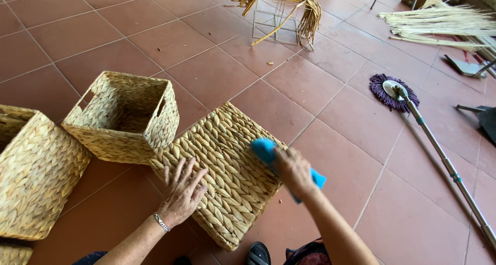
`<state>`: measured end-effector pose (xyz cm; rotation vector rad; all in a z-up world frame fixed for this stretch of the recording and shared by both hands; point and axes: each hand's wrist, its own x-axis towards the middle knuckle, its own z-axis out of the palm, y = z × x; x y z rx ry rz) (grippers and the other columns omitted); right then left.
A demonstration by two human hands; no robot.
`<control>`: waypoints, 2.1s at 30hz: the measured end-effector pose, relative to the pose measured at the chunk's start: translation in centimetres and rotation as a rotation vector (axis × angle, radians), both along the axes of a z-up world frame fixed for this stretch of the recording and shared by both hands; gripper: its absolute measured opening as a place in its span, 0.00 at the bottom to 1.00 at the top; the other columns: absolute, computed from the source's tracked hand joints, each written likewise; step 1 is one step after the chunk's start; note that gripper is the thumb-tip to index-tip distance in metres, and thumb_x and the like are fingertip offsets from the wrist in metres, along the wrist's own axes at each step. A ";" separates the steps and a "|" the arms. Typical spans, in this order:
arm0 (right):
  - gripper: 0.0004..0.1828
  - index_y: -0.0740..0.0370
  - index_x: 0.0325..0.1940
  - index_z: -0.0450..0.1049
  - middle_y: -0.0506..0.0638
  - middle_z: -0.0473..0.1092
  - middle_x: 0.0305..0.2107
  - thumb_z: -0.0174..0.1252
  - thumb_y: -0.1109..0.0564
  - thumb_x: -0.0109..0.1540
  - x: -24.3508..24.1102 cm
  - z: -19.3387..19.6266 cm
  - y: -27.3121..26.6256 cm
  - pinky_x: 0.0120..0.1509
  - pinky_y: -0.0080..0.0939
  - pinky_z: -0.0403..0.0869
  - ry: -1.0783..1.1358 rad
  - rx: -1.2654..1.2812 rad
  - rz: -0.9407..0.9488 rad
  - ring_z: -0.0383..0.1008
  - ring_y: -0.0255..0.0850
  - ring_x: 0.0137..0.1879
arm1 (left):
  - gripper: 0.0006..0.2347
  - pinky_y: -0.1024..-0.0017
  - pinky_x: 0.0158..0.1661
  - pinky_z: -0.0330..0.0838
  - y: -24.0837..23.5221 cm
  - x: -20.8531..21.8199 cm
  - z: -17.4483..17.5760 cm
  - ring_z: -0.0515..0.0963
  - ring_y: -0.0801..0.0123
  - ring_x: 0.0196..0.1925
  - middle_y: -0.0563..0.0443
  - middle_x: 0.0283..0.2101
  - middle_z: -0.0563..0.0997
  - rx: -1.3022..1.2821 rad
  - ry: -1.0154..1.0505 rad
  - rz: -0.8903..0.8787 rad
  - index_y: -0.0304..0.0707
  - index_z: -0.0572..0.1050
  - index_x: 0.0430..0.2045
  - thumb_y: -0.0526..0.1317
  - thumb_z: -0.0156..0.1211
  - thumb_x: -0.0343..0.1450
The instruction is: The person wipes the exterior and interior surfaces of several woven baskets using a blue cloth. They rotate each basket to clean all sides and then place it back in a row with the others.
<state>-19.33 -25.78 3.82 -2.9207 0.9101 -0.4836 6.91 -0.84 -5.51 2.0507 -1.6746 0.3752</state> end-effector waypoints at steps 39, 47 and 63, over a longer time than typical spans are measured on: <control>0.19 0.59 0.60 0.64 0.62 0.69 0.46 0.54 0.57 0.65 17.8 -0.4 -0.3 0.49 0.55 0.76 0.191 0.115 -0.008 0.73 0.54 0.49 | 0.33 0.44 0.70 0.47 1.3 5.8 0.6 0.49 0.45 0.76 0.33 0.76 0.49 -0.150 0.594 0.272 0.42 0.63 0.64 0.54 0.66 0.65; 0.22 0.68 0.64 0.61 0.63 0.68 0.47 0.52 0.62 0.67 20.2 -0.8 1.8 0.47 0.47 0.80 0.374 0.101 -0.055 0.75 0.49 0.47 | 0.48 0.38 0.69 0.39 0.8 4.5 -1.1 0.37 0.34 0.76 0.23 0.73 0.39 -0.127 0.441 0.115 0.36 0.52 0.67 0.57 0.74 0.57; 0.23 0.59 0.59 0.66 0.63 0.70 0.43 0.58 0.49 0.63 11.7 1.1 -5.0 0.50 0.63 0.72 0.079 0.039 -0.249 0.73 0.60 0.50 | 0.37 0.31 0.70 0.37 1.5 -0.5 1.8 0.44 0.48 0.80 0.39 0.78 0.43 -0.060 0.111 0.197 0.50 0.52 0.70 0.63 0.57 0.70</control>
